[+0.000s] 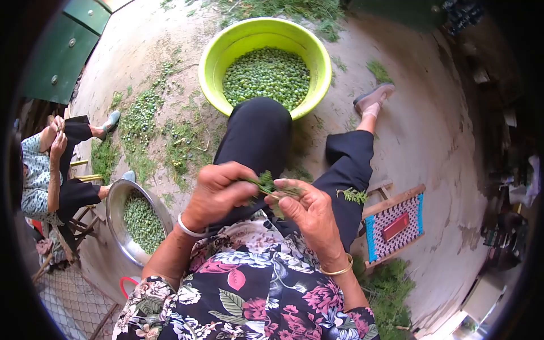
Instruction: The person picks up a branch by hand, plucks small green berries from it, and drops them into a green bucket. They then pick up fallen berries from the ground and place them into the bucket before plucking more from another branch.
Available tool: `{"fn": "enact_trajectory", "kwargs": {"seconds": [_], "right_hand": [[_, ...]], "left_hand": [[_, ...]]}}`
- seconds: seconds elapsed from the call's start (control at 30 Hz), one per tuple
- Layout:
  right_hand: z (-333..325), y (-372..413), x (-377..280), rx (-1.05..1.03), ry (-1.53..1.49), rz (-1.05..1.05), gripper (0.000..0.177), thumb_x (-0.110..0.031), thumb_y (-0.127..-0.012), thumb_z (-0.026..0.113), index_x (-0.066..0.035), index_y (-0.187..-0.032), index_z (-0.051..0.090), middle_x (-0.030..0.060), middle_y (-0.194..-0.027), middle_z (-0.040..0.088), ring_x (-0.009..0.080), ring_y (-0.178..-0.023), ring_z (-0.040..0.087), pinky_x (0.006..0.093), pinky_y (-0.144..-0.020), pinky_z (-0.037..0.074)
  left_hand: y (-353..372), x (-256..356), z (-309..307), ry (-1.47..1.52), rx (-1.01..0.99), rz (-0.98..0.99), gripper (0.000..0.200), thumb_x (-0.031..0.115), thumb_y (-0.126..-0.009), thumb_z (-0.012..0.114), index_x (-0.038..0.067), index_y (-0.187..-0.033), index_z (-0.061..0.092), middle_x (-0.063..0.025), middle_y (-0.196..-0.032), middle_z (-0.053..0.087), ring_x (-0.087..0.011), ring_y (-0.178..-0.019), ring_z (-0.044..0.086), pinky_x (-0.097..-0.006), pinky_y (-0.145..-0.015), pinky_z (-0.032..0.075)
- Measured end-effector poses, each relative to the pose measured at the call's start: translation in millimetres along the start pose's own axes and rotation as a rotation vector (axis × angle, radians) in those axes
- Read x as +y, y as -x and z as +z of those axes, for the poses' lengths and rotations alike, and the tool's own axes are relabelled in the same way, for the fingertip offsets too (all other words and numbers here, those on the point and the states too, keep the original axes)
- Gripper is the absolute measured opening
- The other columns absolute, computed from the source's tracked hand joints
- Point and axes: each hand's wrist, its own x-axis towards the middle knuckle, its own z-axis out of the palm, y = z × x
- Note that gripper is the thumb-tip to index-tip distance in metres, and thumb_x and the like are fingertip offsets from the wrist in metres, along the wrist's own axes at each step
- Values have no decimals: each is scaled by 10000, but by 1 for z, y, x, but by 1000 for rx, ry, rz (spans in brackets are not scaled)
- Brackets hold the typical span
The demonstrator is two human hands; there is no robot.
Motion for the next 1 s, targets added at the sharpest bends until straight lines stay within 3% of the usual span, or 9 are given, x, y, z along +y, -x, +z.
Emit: {"fn": "enact_trajectory", "kwargs": {"seconds": [0.23, 0.3, 0.4, 0.43, 0.5, 0.6, 0.8, 0.83, 1.0], "right_hand": [[-3, -14, 3, -95, 118, 134, 374, -114, -893, 609, 111, -1173, 503, 177, -975, 658, 186, -897, 636, 283, -775, 517], [4, -19, 3, -79, 120, 160, 343, -82, -888, 598, 105, -1162, 512, 168, -964, 663, 174, -883, 636, 267, -760, 509], [13, -26, 1, -90, 165, 145, 342, -72, -878, 608, 104, -1157, 514, 162, -967, 659, 169, -866, 633, 251, -752, 501], [15, -29, 0, -96, 177, 143, 346, -66, -873, 614, 104, -1157, 514, 161, -969, 657, 171, -873, 633, 249, -749, 502], [24, -34, -9, -96, 212, 175, 355, -36, -857, 626, 109, -1159, 509, 161, -970, 653, 174, -898, 631, 263, -806, 506], [36, -42, -18, -106, 273, 156, 342, -38, -863, 620, 110, -1153, 514, 155, -956, 656, 173, -885, 634, 270, -815, 510], [52, -86, -10, 35, 474, 95, 174, -80, -898, 597, 70, -986, 588, 103, -760, 665, 115, -664, 631, 207, -593, 495], [55, -84, -11, 31, 486, 102, 174, -80, -898, 597, 70, -986, 588, 103, -760, 665, 115, -664, 631, 207, -593, 495], [69, -109, -9, 132, 498, 222, 237, -151, -923, 582, 32, -773, 594, 71, -552, 600, 96, -447, 552, 184, -421, 409]], "left_hand": [[3, -87, -115, -164, 476, -316, 82, 61, -781, 604, -15, -751, 599, -61, -589, 561, -123, -481, 514, -269, -439, 398], [-2, -146, -164, -968, 223, -66, 63, 12, -681, 552, -34, -638, 544, -203, -609, 563, -316, -507, 538, -381, -492, 430], [-43, -136, -196, -827, 357, 137, 125, 31, -694, 541, -22, -586, 508, -219, -616, 562, -361, -580, 558, -443, -530, 437], [-59, -93, -204, -131, 321, 59, 120, 90, -768, 596, -9, -705, 619, -172, -702, 650, -305, -675, 637, -414, -585, 509], [-93, -30, -215, 266, 526, 266, 649, 240, -790, 692, -65, -1303, 436, -269, -1222, 543, -314, -995, 629, -386, -804, 566], [-104, -18, -247, 40, 471, 472, 775, 284, -811, 679, -56, -1389, 290, -289, -1317, 438, -311, -1143, 530, -421, -892, 522], [-55, -209, -300, -372, 623, -335, 740, 209, -705, 758, -88, -1301, 436, -237, -1231, 556, -187, -885, 621, -269, -656, 516], [-32, -248, -296, -325, 649, -445, 738, 233, -656, 779, -125, -1232, 488, -275, -1257, 526, -328, -1134, 557, -367, -999, 421], [32, -357, -256, -537, 557, -870, 807, 289, -615, 808, -21, -1289, 491, -236, -1221, 568, -325, -1144, 555, -359, -995, 423]]}}
